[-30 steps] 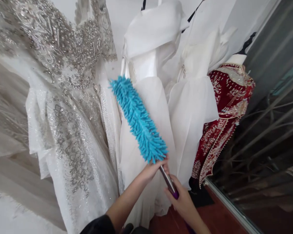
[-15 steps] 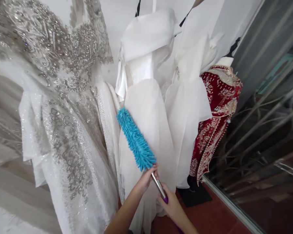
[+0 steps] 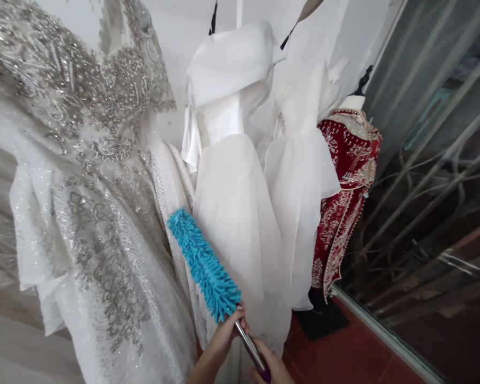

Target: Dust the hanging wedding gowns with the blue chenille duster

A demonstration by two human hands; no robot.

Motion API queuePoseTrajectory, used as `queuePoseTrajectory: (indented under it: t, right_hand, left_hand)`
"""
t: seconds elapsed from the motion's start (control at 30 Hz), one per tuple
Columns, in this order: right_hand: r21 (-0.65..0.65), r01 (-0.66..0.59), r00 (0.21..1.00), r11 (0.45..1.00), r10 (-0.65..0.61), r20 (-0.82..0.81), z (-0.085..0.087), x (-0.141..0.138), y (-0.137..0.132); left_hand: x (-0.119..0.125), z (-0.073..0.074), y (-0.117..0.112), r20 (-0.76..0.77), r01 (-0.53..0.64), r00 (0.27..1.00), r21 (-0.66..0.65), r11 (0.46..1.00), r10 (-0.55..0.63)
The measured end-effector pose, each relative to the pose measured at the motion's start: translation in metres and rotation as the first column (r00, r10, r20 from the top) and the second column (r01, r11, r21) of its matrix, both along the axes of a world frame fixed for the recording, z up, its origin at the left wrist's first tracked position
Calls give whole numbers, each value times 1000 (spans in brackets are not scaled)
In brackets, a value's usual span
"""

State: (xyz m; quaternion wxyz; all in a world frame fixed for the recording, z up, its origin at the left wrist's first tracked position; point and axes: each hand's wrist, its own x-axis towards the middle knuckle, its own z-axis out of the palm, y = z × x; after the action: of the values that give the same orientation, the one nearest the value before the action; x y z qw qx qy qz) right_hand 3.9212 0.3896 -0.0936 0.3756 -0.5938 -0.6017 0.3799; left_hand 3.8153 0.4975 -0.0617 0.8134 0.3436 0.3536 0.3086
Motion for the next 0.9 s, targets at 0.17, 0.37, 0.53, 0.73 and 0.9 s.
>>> queuePoseTrajectory:
  t: [0.17,0.37,0.53,0.73,0.9]
  right_hand:
    - [61,133,991,989,-134,3,59,-2,16]
    - [153,263,965,952,-258,-55,102,1,47]
    - [178,330,943,927,-312,-119,103,17,60]
    - [123,186,981,975,-177,-76,82,47,57]
    - [-16,38,999,999,-39,-23,52,76,51]
  left_hand:
    - [2,70,20,88,79,991,249,965,-104]
    - [35,128,58,90,168,972,379,910,-217]
    - [67,129,70,49,183,974,414,892,-223]
    - [77,92,63,81,50,993,322,945,-80]
    - [89,44,45,61,-208,977,103,973,202]
